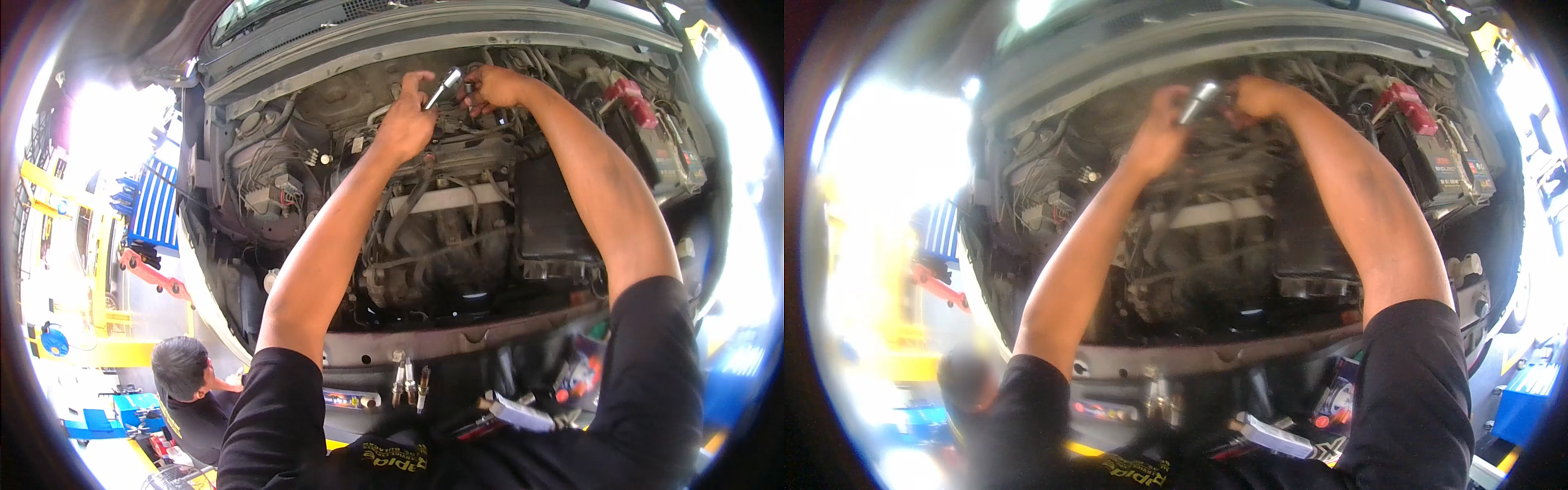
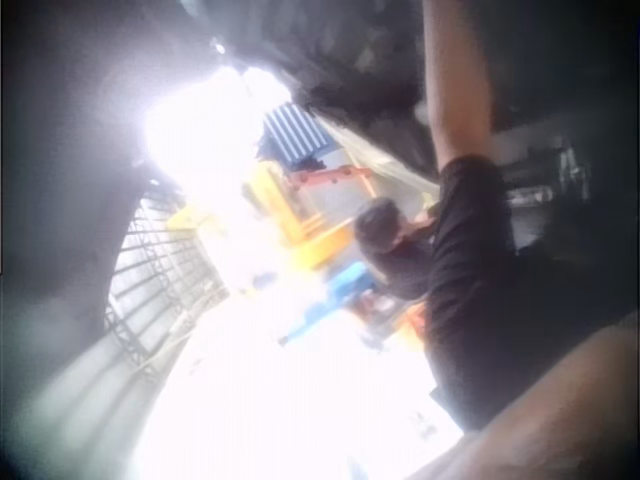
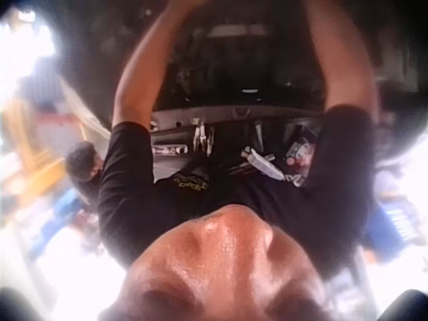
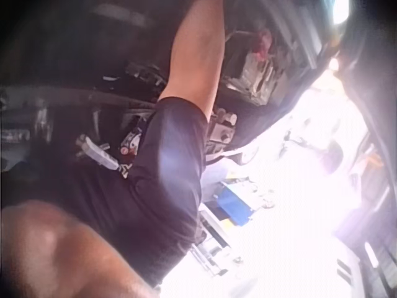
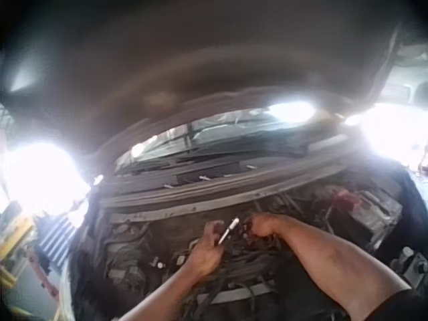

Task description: The person removes old spark plugs from a car engine using a socket wrench and installs new spark plugs into the engine. The person compares the old and new spark plugs before installation.

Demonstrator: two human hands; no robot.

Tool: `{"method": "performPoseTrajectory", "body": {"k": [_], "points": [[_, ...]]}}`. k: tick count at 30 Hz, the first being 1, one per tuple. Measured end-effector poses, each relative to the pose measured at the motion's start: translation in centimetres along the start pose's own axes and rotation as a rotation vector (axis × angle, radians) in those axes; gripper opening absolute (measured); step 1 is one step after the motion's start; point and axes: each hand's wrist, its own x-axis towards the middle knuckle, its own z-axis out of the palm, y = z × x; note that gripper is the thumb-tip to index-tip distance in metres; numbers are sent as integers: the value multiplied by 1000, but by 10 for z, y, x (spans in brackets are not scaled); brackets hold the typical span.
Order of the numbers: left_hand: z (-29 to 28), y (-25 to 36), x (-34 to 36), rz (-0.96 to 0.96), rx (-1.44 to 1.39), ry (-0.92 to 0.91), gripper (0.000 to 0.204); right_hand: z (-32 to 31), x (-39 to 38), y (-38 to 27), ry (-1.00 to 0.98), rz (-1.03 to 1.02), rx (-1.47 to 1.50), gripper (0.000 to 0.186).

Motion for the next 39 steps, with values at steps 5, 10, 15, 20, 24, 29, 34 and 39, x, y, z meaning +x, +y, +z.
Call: {"method": "performPoseTrajectory", "body": {"k": [5, 10, 15, 20, 24, 29, 34, 39], "points": [[13, 7, 15, 73, 238, 51, 45, -1, 0, 4, 37, -28, -19, 29], [16, 17, 27, 65, 378, -14, 42, -3, -3, 7, -11, 25, 102, 23], [10, 25, 28, 35, 497, -54, 42, -3, -14, -9, -82, 105, 174, 28], [3, 40, 41, -3, 588, -124, 42, -1, -12, -6, -75, 109, 160, 30], [9, 55, 43, -25, 688, -132, 44, -2, -4, 5, -73, 97, 104, 29], [18, 52, 46, -138, 748, -114, 45, 7, -1, -4, -23, 35, 0, 31], [45, 58, 47, -154, 616, 6, 41, -9, 24, 35, -20, -245, -497, 38], [47, 45, 66, -156, 756, 8, 30, 7, 16, 4, -46, -15, -290, 22]]}}
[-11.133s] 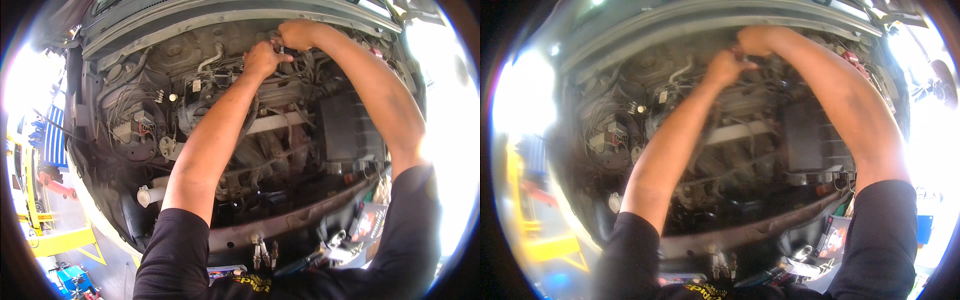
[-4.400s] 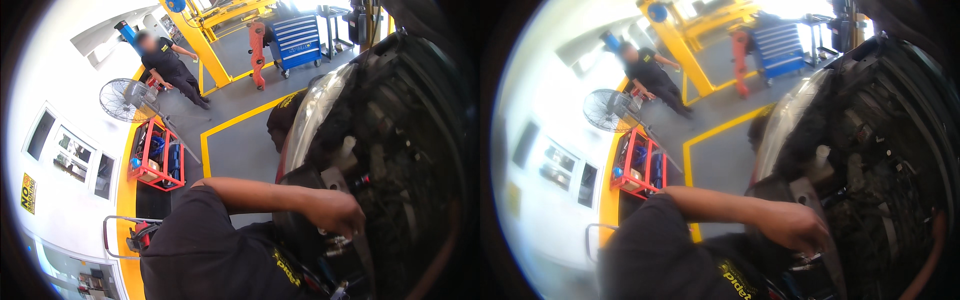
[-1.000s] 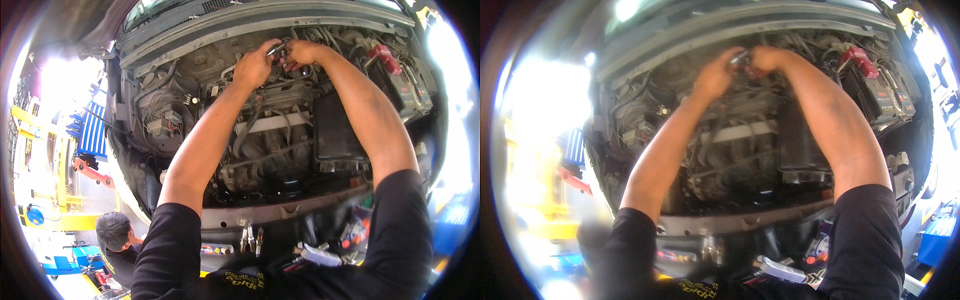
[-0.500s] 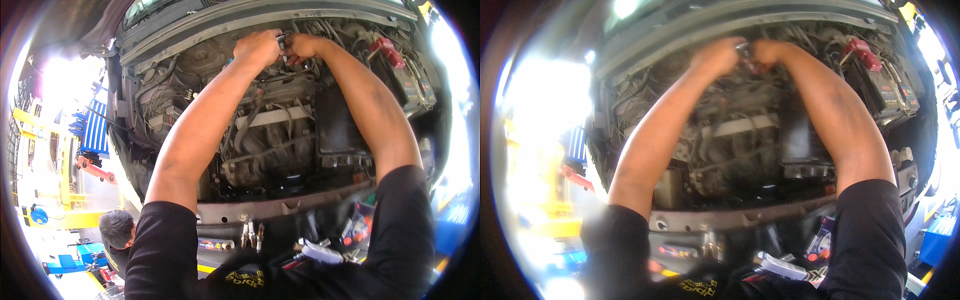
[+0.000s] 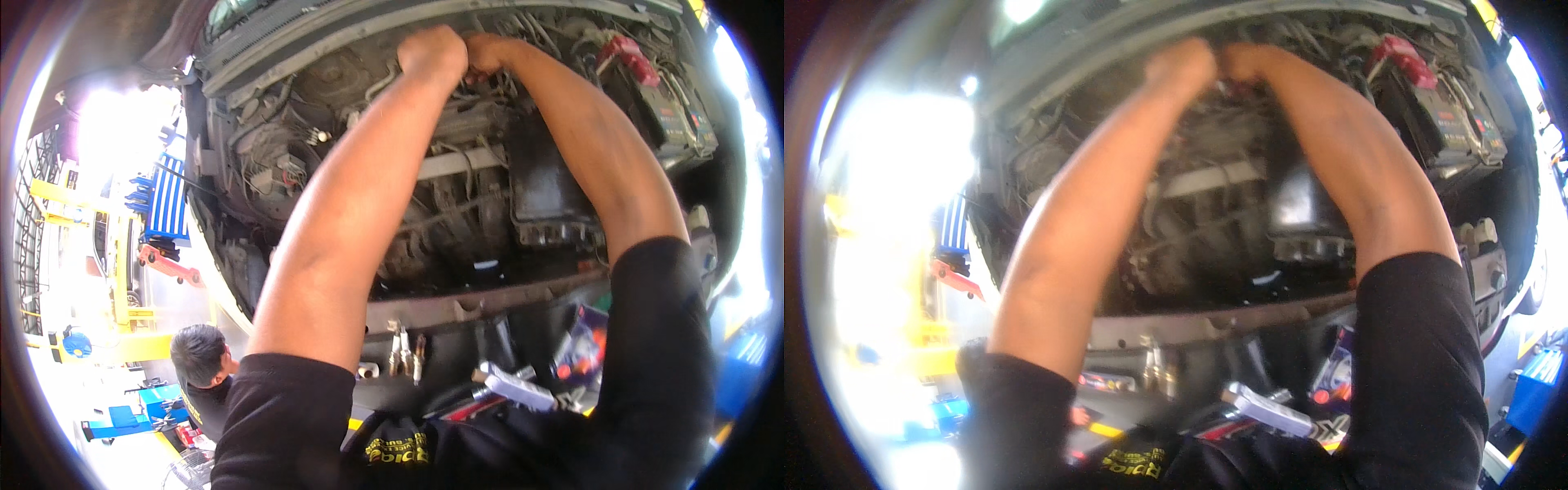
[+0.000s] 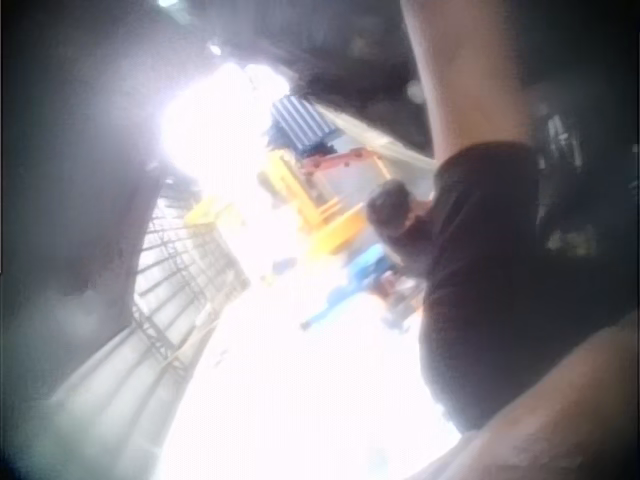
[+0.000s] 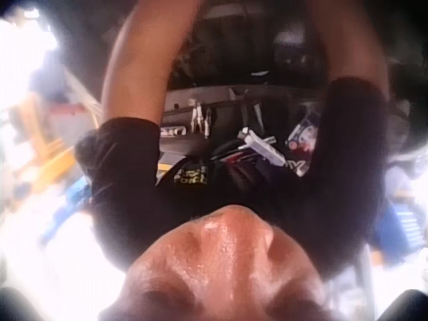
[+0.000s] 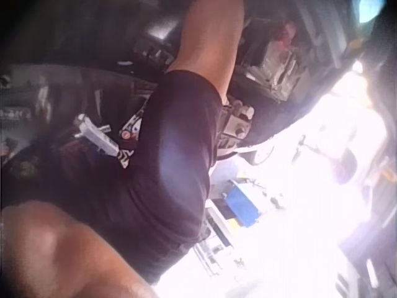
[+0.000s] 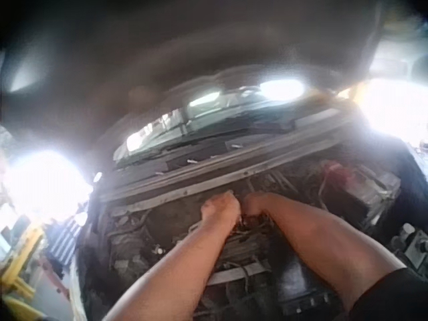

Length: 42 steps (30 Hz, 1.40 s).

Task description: The person removes old spark plugs from a car engine using a socket wrench and installs new spark plugs into the engine. The person compares the old and new spark plugs before installation.

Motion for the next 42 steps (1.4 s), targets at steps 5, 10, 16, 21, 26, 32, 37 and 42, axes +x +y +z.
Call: {"method": "performPoseTrajectory", "body": {"k": [5, 10, 16, 21, 26, 32, 37, 42], "points": [[-34, 42, 18, -52, 140, -199, 32, -5, -5, 14, 90, -44, 52, 36], [-9, 59, 24, -165, -5, -2, 36, -5, -24, 11, 91, 20, 53, 35], [4, 22, 82, 35, 447, -315, 32, 0, -22, -15, 77, -26, 72, 34], [4, 28, 76, 4, 477, -259, 33, 1, -25, -12, 81, -24, 70, 34], [-20, 53, 33, -126, 390, -246, 34, -1, -26, -17, 82, -28, 82, 33], [4, -10, 54, 241, 394, -188, 46, -8, -23, -15, 75, -7, 84, 32], [-5, -16, 17, 323, -152, -29, 44, -10, -26, -1, 91, 8, 59, 32], [-8, -40, 16, 364, -132, -119, 44, -10, -23, -5, 12, 25, 127, 37]]}}
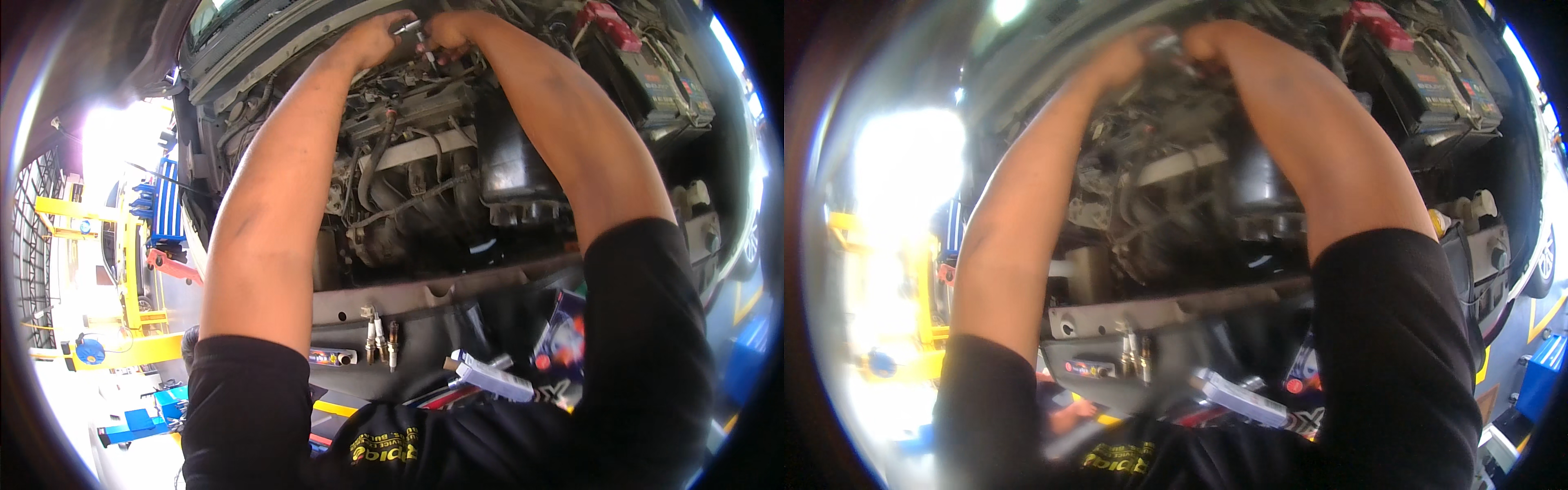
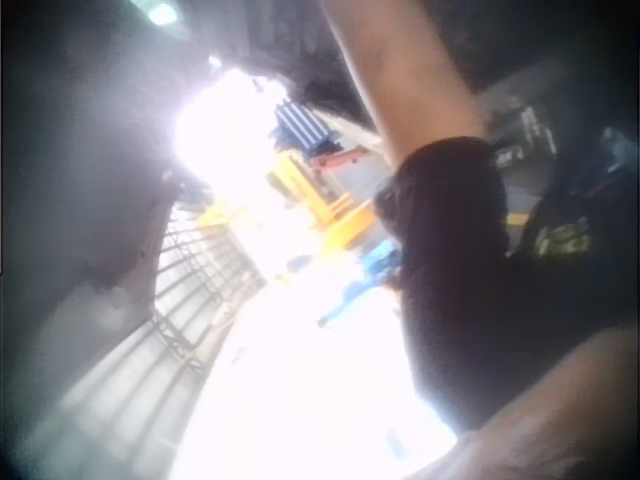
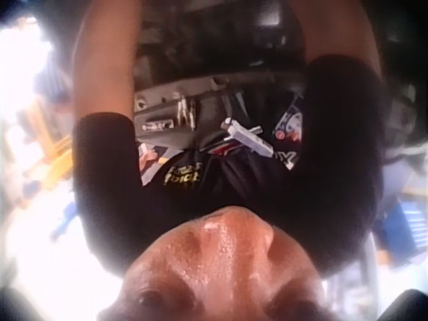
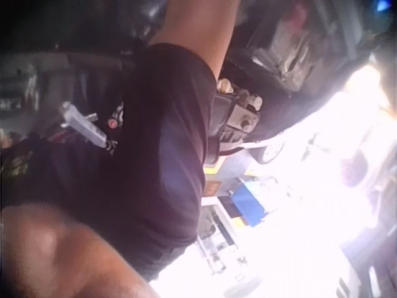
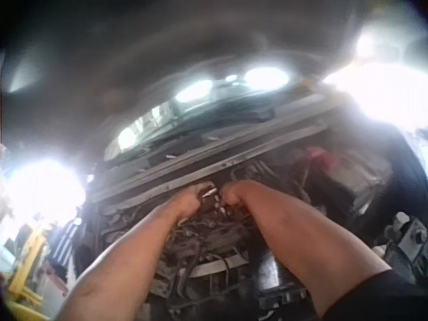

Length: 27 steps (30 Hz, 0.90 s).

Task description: The person removes old spark plugs from a car engine using a socket wrench and installs new spark plugs into the engine. The person compares the old and new spark plugs before installation.

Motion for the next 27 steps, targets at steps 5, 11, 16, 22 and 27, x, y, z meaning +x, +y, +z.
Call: {"method": "performPoseTrajectory", "body": {"k": [5, 11, 16, 22, 27], "points": [[-2, -14, 2, -2, -121, -68, 49, -1, 10, 7, -87, 70, 88, 34], [3, -29, -1, 106, -3, -45, 48, -1, 9, 7, -93, 36, 126, 33], [11, -33, -11, 107, -31, 14, 49, -1, -1, -3, -71, 76, 160, 36], [3, -1, -15, 70, -41, 96, 40, -6, -16, -2, -9, 41, 426, 53], [-4, -12, 14, -133, -386, -89, 30, -7, -15, -8, 11, 48, 427, 61]]}}
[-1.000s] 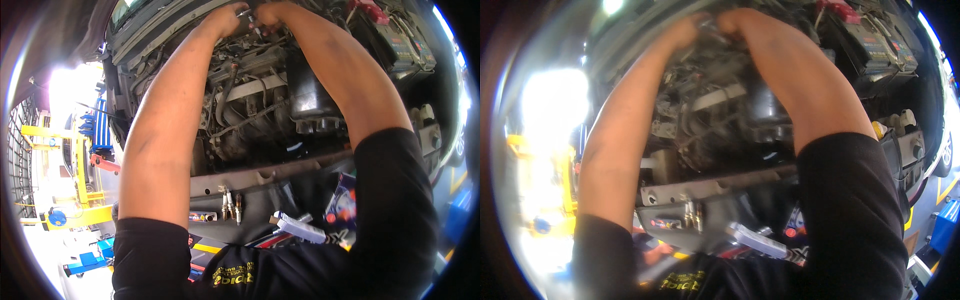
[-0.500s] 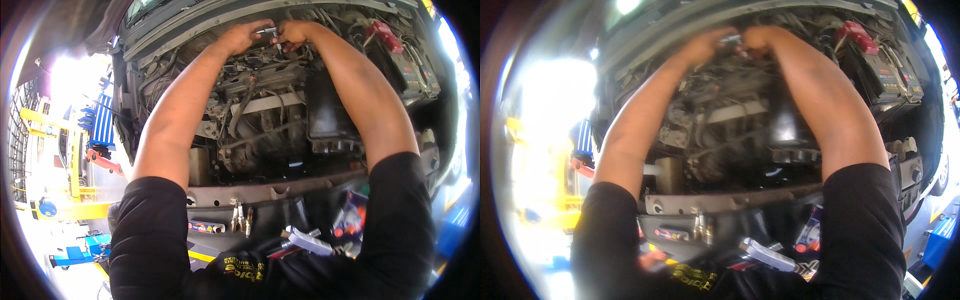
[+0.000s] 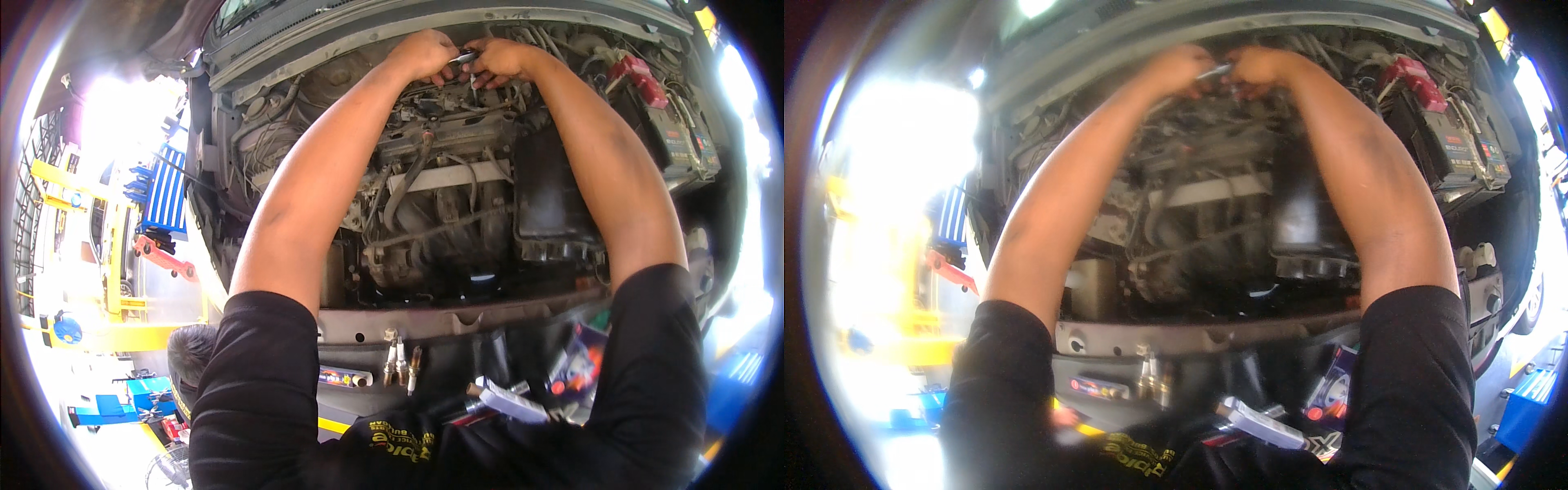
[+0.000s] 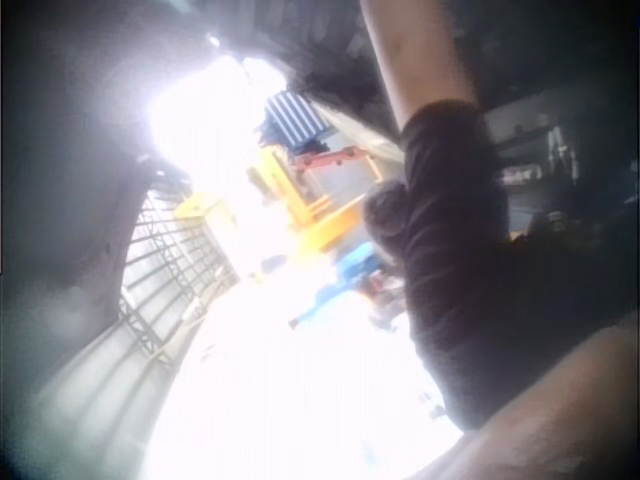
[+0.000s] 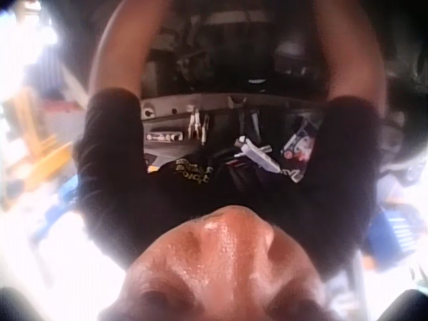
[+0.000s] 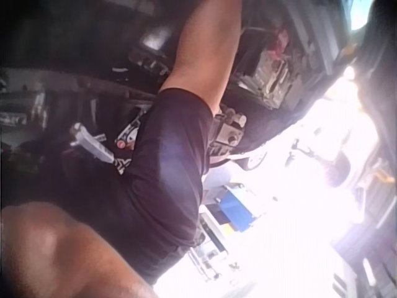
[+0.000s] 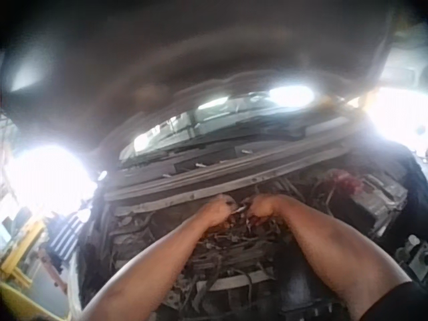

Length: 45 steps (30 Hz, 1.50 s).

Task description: The person removes old spark plugs from a car engine using a socket wrench and installs new spark plugs into the engine. The person compares the old and new spark plugs before installation.

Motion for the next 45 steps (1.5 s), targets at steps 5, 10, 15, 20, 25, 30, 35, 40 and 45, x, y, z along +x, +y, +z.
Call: {"method": "performPoseTrajectory", "body": {"k": [5, 10, 15, 20, 25, 30, 35, 40, 45], "points": [[-14, -4, 9, 28, -71, -152, 30, 2, 0, 0, -19, -10, 3, 60], [-14, 1, 16, 85, 50, -200, 27, 5, -4, -2, 6, -6, -13, 57], [-7, -16, 18, 117, -69, -96, 25, 3, -7, -5, -1, -6, -28, 58], [5, -20, 28, 14, 278, -53, 25, 8, 6, -4, 72, -9, -106, 59], [43, 19, 21, 52, 401, -122, 19, -1, 31, 20, 95, -253, -434, 39], [39, 64, -6, -22, 478, -62, 24, -27, 5, 43, 110, -584, -456, 51], [21, 21, -17, -11, 653, 17, 28, 3, 14, 12, 77, -10, -38, 66], [-6, -7, -31, 159, 813, 142, 29, -1, 7, -2, -5, -50, -97, 79], [19, 15, -19, 8, 682, 82, 28, -9, 12, 6, 24, -35, -235, 75]]}}
